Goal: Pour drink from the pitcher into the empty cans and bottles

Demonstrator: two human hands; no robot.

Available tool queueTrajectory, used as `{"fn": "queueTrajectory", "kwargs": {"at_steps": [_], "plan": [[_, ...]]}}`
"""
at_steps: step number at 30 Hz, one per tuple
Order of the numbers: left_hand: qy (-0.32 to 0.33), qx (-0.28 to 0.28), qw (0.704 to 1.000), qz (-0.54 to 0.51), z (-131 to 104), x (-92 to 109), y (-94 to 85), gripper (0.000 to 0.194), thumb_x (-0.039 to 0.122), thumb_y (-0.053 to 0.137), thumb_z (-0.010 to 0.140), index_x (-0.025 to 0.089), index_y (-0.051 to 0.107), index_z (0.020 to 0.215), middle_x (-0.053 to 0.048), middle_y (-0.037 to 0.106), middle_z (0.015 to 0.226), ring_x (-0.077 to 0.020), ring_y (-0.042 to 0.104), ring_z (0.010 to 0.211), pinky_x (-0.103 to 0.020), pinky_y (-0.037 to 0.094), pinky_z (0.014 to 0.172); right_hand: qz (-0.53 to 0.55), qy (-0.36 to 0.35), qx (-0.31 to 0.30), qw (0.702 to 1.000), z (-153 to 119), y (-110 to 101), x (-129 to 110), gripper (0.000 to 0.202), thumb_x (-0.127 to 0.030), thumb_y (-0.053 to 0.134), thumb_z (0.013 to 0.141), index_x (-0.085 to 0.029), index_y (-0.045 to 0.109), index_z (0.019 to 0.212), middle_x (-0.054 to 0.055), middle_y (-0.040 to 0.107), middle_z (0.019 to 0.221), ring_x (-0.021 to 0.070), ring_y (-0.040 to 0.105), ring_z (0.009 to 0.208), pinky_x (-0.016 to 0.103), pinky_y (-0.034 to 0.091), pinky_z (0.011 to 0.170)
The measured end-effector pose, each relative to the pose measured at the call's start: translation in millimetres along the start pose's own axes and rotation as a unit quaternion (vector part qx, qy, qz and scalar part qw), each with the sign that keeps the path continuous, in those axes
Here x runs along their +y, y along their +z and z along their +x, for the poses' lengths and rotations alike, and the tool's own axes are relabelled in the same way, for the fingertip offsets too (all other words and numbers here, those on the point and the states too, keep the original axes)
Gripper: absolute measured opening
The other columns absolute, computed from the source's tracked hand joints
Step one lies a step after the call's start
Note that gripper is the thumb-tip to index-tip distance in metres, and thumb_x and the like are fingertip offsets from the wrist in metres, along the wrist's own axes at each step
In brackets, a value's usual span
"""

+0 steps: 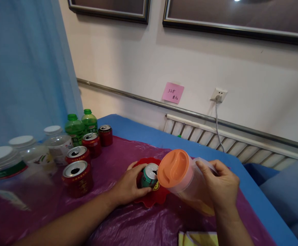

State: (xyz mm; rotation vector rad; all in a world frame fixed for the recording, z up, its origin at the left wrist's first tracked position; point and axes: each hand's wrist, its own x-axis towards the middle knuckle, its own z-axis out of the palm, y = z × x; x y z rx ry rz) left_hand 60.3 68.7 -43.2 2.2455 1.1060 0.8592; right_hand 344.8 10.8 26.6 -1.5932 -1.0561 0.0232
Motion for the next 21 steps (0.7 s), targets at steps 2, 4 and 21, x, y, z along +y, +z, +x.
{"fn": "queueTrajectory", "kwargs": {"at_steps": [2, 4, 21], "plan": [[0.000, -0.001, 1.000, -0.004, 0.0, -0.1, 0.0, 0.069, 0.033, 0.085, 0.067, 0.027, 0.058, 0.130, -0.005, 0.071, 0.129, -0.0326, 0.062, 0.124, -0.056, 0.021, 0.123, 0.003, -0.003, 0.001, 1.000, -0.2, 0.2, 0.2, 0.045, -0.061, 0.073, 0.070, -0.021, 0.060, 0.057, -0.004, 0.049, 0.056, 0.0148, 0.048, 0.059, 0.028, 0.033, 0.058], [0.000, -0.003, 1.000, -0.010, 0.0, 0.1, -0.2, 0.069, 0.031, 0.085, 0.067, 0.027, 0.058, 0.130, -0.005, 0.071, 0.129, -0.0325, 0.062, 0.124, -0.056, 0.020, 0.124, -0.002, -0.005, 0.004, 1.000, -0.3, 0.2, 0.6, 0.044, -0.061, 0.073, 0.071, -0.021, 0.060, 0.057, -0.004, 0.049, 0.056, 0.0149, 0.048, 0.058, 0.028, 0.033, 0.057], [0.003, -0.002, 1.000, -0.001, -0.4, -1.0, 0.0, 0.070, 0.033, 0.085, 0.067, 0.028, 0.058, 0.131, -0.004, 0.071, 0.130, -0.0327, 0.061, 0.125, -0.054, 0.022, 0.123, -0.014, 0.015, -0.001, 1.000, -0.5, -0.9, 0.2, 0.043, -0.062, 0.073, 0.070, -0.021, 0.063, 0.060, -0.004, 0.051, 0.058, 0.0159, 0.049, 0.061, 0.029, 0.034, 0.059]]}}
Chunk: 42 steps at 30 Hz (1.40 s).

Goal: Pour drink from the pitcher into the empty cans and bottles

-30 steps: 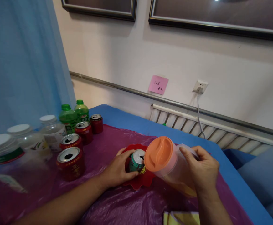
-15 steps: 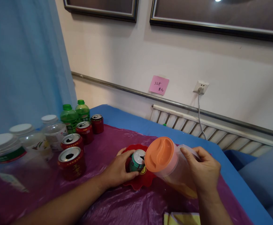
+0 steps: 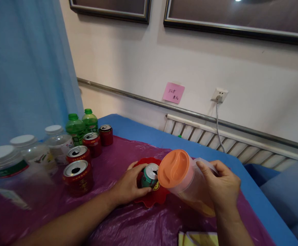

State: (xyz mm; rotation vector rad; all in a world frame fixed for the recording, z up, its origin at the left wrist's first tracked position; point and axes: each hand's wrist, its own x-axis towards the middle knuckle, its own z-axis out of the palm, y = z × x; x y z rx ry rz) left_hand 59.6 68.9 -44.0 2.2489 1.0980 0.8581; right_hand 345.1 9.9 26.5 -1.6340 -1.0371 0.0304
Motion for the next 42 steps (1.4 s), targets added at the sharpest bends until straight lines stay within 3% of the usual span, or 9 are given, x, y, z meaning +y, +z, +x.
{"fn": "queueTrajectory", "kwargs": {"at_steps": [16, 42], "plan": [[-0.002, -0.009, 1.000, -0.019, 0.3, 1.1, 1.1, 0.068, 0.028, 0.085, 0.068, 0.027, 0.058, 0.130, -0.003, 0.070, 0.130, -0.0312, 0.061, 0.124, -0.055, 0.018, 0.123, 0.009, 0.011, 0.001, 1.000, -0.4, 0.1, -1.3, 0.041, -0.060, 0.073, 0.067, -0.021, 0.063, 0.059, -0.004, 0.051, 0.058, 0.0157, 0.049, 0.062, 0.029, 0.034, 0.061], [-0.008, 0.003, 1.000, -0.001, 0.0, 0.6, 2.1, 0.069, 0.031, 0.087, 0.066, 0.028, 0.060, 0.129, -0.004, 0.071, 0.127, -0.0331, 0.061, 0.123, -0.054, 0.025, 0.122, 0.015, 0.015, 0.000, 1.000, 1.1, 2.2, 3.9, 0.042, -0.061, 0.074, 0.067, -0.021, 0.063, 0.059, -0.004, 0.051, 0.057, 0.0152, 0.049, 0.061, 0.029, 0.034, 0.060]]}}
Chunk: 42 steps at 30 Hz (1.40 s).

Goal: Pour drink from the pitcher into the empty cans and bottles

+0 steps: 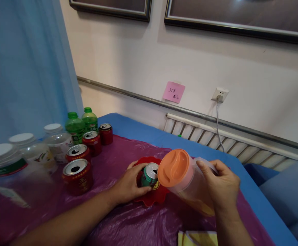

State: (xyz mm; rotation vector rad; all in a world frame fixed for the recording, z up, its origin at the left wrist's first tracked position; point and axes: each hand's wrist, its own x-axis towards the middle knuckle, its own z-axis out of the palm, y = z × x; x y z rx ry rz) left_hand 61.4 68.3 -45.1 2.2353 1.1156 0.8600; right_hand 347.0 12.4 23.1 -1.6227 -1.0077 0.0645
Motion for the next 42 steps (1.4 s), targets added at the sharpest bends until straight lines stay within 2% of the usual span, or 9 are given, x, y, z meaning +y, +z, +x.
{"fn": "queueTrajectory", "kwargs": {"at_steps": [13, 19, 42], "plan": [[0.002, -0.005, 1.000, -0.013, 0.7, 0.3, -0.5, 0.069, 0.030, 0.086, 0.067, 0.026, 0.058, 0.130, -0.004, 0.071, 0.129, -0.0313, 0.061, 0.124, -0.055, 0.020, 0.123, -0.003, -0.001, -0.001, 1.000, -0.9, -0.7, -2.7, 0.043, -0.062, 0.073, 0.066, -0.021, 0.062, 0.058, -0.004, 0.049, 0.058, 0.0153, 0.049, 0.061, 0.029, 0.033, 0.060], [0.006, 0.007, 1.000, -0.014, 0.5, -0.8, 0.0, 0.069, 0.033, 0.087, 0.067, 0.027, 0.059, 0.130, -0.004, 0.070, 0.130, -0.0320, 0.062, 0.124, -0.054, 0.021, 0.123, -0.009, -0.006, -0.002, 1.000, -0.9, -0.3, -2.3, 0.043, -0.062, 0.073, 0.066, -0.021, 0.063, 0.058, -0.004, 0.049, 0.058, 0.0156, 0.049, 0.062, 0.029, 0.033, 0.061], [0.001, -0.005, 1.000, -0.005, -0.6, 3.2, -2.7, 0.066, 0.034, 0.086, 0.068, 0.028, 0.059, 0.129, -0.003, 0.071, 0.129, -0.0311, 0.062, 0.124, -0.054, 0.021, 0.123, 0.006, -0.004, -0.012, 1.000, -2.4, -0.5, -0.2, 0.042, -0.061, 0.075, 0.067, -0.020, 0.065, 0.060, -0.004, 0.053, 0.060, 0.0157, 0.049, 0.062, 0.029, 0.035, 0.061]]}}
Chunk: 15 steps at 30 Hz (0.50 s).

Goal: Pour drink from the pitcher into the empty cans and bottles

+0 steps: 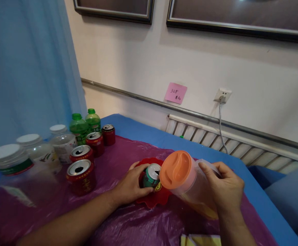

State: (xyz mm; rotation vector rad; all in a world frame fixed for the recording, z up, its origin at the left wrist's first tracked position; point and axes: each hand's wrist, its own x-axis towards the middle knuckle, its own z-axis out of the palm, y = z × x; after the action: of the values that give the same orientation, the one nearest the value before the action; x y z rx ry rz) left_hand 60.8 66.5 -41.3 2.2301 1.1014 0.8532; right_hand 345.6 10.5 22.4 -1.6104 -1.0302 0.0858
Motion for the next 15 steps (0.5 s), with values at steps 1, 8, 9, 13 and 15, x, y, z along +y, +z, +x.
{"fn": "queueTrajectory", "kwargs": {"at_steps": [1, 8, 9, 13, 15], "plan": [[0.000, -0.002, 1.000, 0.000, 0.0, -0.1, 0.0, 0.066, 0.034, 0.087, 0.068, 0.028, 0.060, 0.129, -0.004, 0.071, 0.129, -0.0312, 0.062, 0.124, -0.054, 0.020, 0.123, -0.002, 0.003, 0.001, 1.000, 0.1, 0.0, 0.2, 0.043, -0.061, 0.075, 0.067, -0.021, 0.065, 0.060, -0.004, 0.052, 0.060, 0.0156, 0.049, 0.062, 0.029, 0.035, 0.061], [-0.002, -0.001, 1.000, -0.006, 0.0, -0.8, -0.4, 0.068, 0.033, 0.087, 0.068, 0.028, 0.059, 0.129, -0.004, 0.071, 0.129, -0.0319, 0.062, 0.124, -0.055, 0.020, 0.123, 0.002, 0.007, 0.001, 1.000, 0.5, -0.5, 1.5, 0.045, -0.063, 0.075, 0.067, -0.020, 0.065, 0.061, -0.003, 0.053, 0.060, 0.0162, 0.050, 0.062, 0.029, 0.035, 0.059], [-0.003, -0.002, 1.000, -0.004, 0.0, -0.7, -0.5, 0.068, 0.033, 0.087, 0.068, 0.028, 0.059, 0.129, -0.004, 0.071, 0.129, -0.0319, 0.062, 0.124, -0.055, 0.020, 0.123, 0.001, 0.009, 0.001, 1.000, 0.5, -0.4, 1.3, 0.045, -0.064, 0.075, 0.067, -0.020, 0.066, 0.062, -0.003, 0.054, 0.060, 0.0165, 0.050, 0.062, 0.029, 0.036, 0.059], [0.000, -0.001, 1.000, 0.000, -0.1, -0.8, -0.3, 0.067, 0.033, 0.086, 0.068, 0.027, 0.059, 0.129, -0.004, 0.071, 0.129, -0.0310, 0.062, 0.123, -0.054, 0.020, 0.124, -0.006, 0.012, -0.002, 1.000, 0.2, -0.5, 0.7, 0.045, -0.065, 0.075, 0.066, -0.021, 0.068, 0.063, -0.002, 0.057, 0.061, 0.0169, 0.051, 0.063, 0.029, 0.036, 0.061], [0.003, 0.001, 1.000, 0.001, -0.2, -0.9, 0.0, 0.066, 0.033, 0.086, 0.068, 0.028, 0.059, 0.129, -0.004, 0.071, 0.129, -0.0307, 0.062, 0.123, -0.054, 0.020, 0.124, -0.004, 0.005, -0.003, 1.000, 0.1, -0.5, 1.0, 0.045, -0.065, 0.075, 0.066, -0.021, 0.067, 0.062, -0.002, 0.057, 0.061, 0.0168, 0.051, 0.063, 0.029, 0.037, 0.061]]}}
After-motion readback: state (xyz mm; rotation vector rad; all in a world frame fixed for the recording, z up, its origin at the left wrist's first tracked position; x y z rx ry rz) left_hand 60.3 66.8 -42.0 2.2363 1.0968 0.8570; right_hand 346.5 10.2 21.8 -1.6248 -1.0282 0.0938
